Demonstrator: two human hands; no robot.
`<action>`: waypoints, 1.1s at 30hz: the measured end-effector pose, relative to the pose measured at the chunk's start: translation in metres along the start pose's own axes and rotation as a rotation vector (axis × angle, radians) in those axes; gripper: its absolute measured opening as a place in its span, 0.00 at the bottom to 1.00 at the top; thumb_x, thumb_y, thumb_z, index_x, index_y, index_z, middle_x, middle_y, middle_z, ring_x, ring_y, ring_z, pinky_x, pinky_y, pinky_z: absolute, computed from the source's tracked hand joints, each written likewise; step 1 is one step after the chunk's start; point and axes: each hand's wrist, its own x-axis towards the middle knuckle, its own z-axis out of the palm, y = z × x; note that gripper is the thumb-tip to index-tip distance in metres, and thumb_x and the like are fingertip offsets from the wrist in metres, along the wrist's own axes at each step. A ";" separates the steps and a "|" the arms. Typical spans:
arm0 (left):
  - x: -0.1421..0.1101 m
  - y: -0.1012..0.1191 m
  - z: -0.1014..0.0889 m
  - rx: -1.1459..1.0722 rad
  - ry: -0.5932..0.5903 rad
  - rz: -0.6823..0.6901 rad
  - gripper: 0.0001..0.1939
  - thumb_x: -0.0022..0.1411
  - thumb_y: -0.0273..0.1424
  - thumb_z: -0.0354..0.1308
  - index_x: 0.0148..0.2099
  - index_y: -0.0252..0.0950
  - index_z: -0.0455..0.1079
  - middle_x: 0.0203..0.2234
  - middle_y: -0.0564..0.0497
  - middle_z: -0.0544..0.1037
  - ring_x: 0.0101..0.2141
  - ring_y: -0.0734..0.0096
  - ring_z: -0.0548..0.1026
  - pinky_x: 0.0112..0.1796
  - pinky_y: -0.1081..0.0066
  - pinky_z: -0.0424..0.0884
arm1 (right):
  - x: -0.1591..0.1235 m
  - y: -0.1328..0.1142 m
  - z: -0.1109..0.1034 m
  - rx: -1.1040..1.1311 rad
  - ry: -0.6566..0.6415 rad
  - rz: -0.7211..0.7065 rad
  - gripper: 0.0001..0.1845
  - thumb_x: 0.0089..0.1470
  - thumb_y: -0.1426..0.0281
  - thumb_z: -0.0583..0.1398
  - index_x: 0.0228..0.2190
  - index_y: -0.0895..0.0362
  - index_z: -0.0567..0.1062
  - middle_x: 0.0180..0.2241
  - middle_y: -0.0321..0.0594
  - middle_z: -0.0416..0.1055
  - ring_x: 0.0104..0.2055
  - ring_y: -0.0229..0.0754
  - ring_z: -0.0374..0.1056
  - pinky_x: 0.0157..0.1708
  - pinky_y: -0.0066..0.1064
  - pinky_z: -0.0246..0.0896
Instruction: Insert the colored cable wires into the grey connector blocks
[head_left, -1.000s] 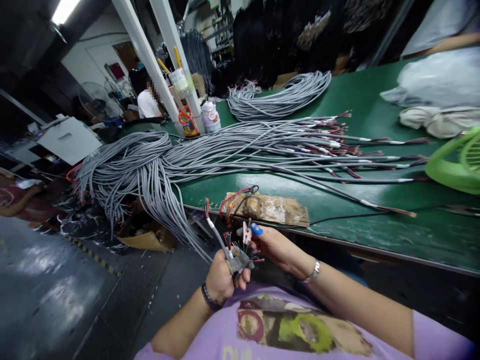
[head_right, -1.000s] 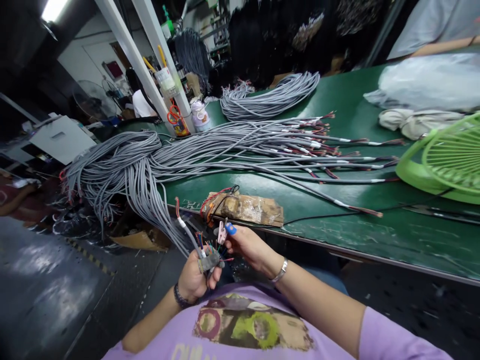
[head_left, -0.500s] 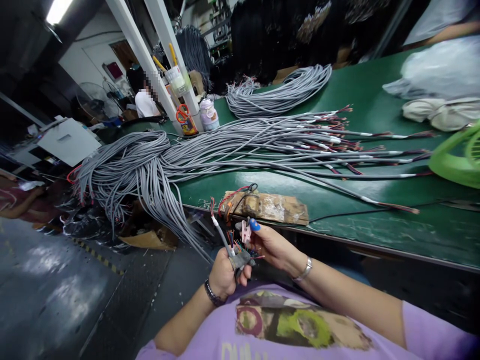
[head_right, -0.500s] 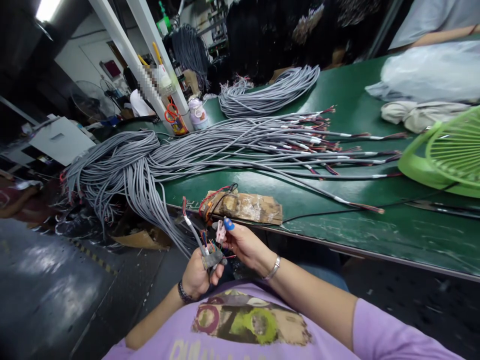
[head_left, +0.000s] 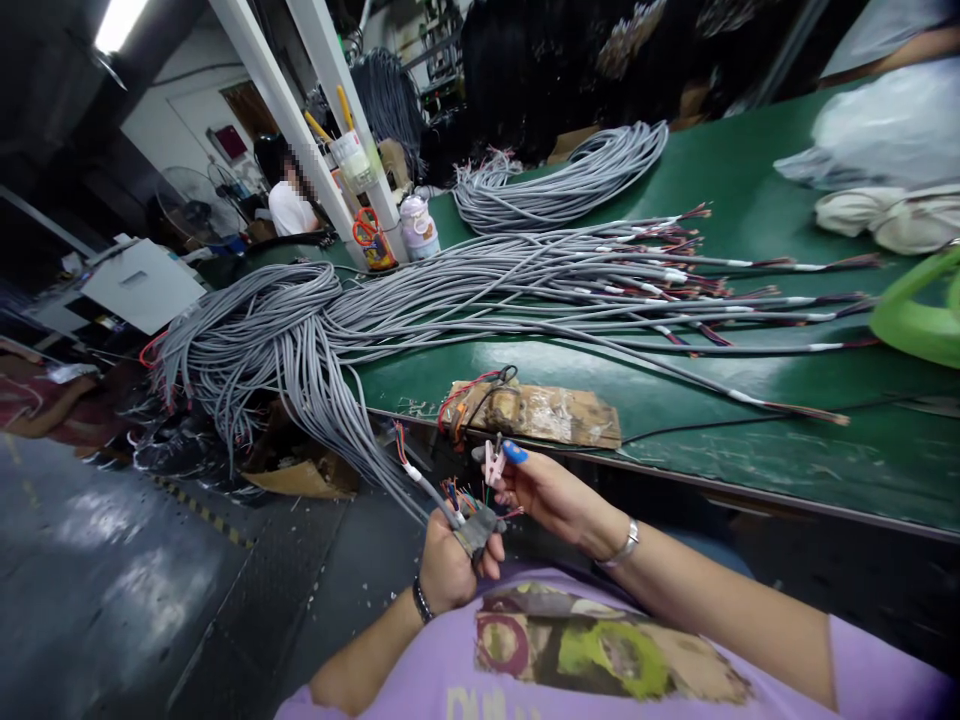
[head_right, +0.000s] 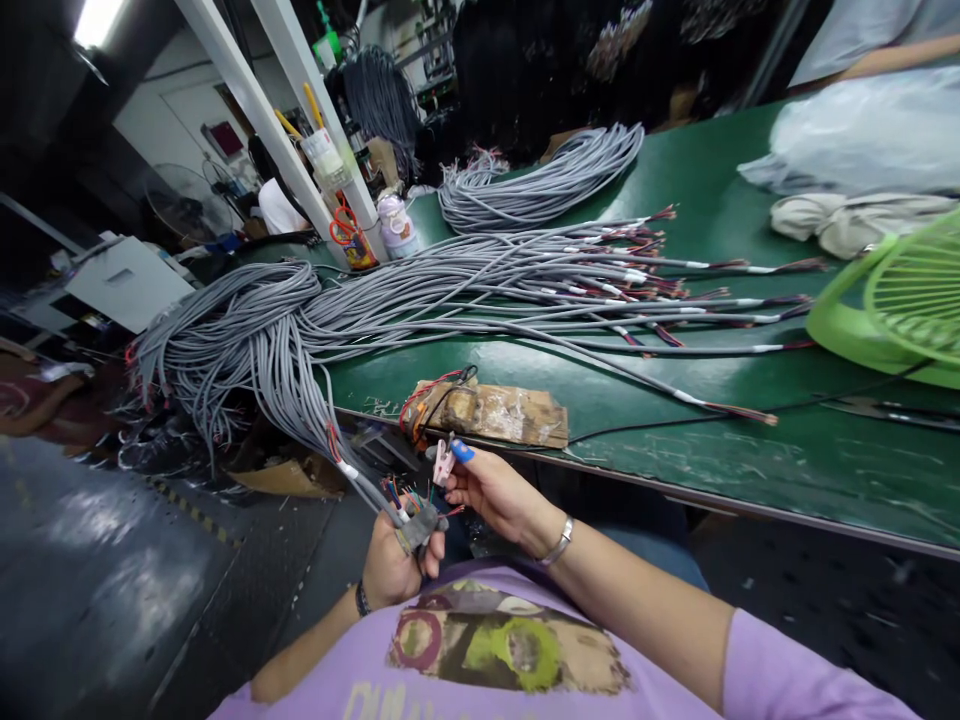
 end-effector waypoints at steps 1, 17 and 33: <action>0.001 -0.001 0.001 -0.001 0.013 0.017 0.20 0.46 0.44 0.66 0.22 0.31 0.66 0.11 0.53 0.72 0.08 0.81 0.64 0.09 0.82 0.53 | 0.000 0.000 0.000 -0.004 0.000 -0.013 0.16 0.46 0.57 0.65 0.28 0.59 0.75 0.25 0.37 0.71 0.25 0.34 0.63 0.24 0.25 0.60; 0.007 -0.010 0.011 0.030 0.082 -0.007 0.20 0.46 0.44 0.65 0.25 0.33 0.65 0.11 0.54 0.71 0.08 0.81 0.63 0.11 0.80 0.50 | 0.009 0.008 0.004 0.099 0.126 -0.030 0.15 0.39 0.59 0.69 0.26 0.56 0.77 0.26 0.36 0.73 0.26 0.35 0.63 0.27 0.26 0.59; -0.001 -0.014 -0.002 0.083 0.116 0.071 0.22 0.50 0.47 0.62 0.21 0.32 0.67 0.10 0.52 0.70 0.10 0.79 0.64 0.12 0.79 0.52 | 0.002 0.004 -0.003 -0.020 0.028 -0.013 0.15 0.49 0.59 0.63 0.34 0.58 0.77 0.28 0.39 0.73 0.27 0.35 0.65 0.26 0.25 0.60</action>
